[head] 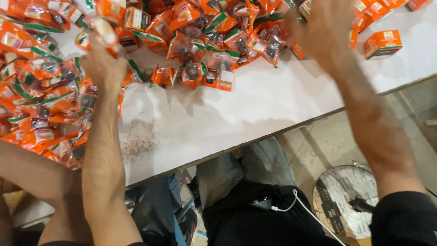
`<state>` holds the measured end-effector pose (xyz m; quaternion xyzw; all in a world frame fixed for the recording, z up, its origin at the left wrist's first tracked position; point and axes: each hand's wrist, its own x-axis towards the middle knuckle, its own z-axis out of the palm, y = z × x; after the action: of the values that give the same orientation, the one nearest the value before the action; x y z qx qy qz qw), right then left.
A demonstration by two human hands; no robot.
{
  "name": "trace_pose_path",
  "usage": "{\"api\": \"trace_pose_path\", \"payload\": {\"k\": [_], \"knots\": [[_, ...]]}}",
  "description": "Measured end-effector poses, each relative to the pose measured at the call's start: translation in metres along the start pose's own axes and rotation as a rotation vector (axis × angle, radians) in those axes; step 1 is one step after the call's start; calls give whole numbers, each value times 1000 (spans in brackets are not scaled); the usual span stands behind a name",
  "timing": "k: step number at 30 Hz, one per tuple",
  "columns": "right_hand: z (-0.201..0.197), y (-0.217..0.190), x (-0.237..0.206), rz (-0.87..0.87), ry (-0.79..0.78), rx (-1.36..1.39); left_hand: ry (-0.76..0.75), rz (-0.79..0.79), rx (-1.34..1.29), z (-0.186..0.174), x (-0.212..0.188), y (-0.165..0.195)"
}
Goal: The person picks small orange blister packs from a pile on the table and places them into small orange cardboard boxes, folding the box flaps closed and setting finished boxes with the pile. The person repeats this packing cycle continuously with both hands.
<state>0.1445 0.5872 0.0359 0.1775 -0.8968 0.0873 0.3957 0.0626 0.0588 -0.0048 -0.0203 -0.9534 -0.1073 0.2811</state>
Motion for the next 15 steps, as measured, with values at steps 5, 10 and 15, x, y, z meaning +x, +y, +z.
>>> {"api": "trace_pose_path", "payload": {"k": [5, 10, 15], "knots": [[3, -127, -38, 43, -221, 834, 213, -18, -773, -54, -63, 120], [13, -175, -55, 331, -354, 900, -280, 197, -692, -57, -140, 220], [9, -139, -76, 389, -375, 752, -214, 270, -639, -12, -113, 217]]}}
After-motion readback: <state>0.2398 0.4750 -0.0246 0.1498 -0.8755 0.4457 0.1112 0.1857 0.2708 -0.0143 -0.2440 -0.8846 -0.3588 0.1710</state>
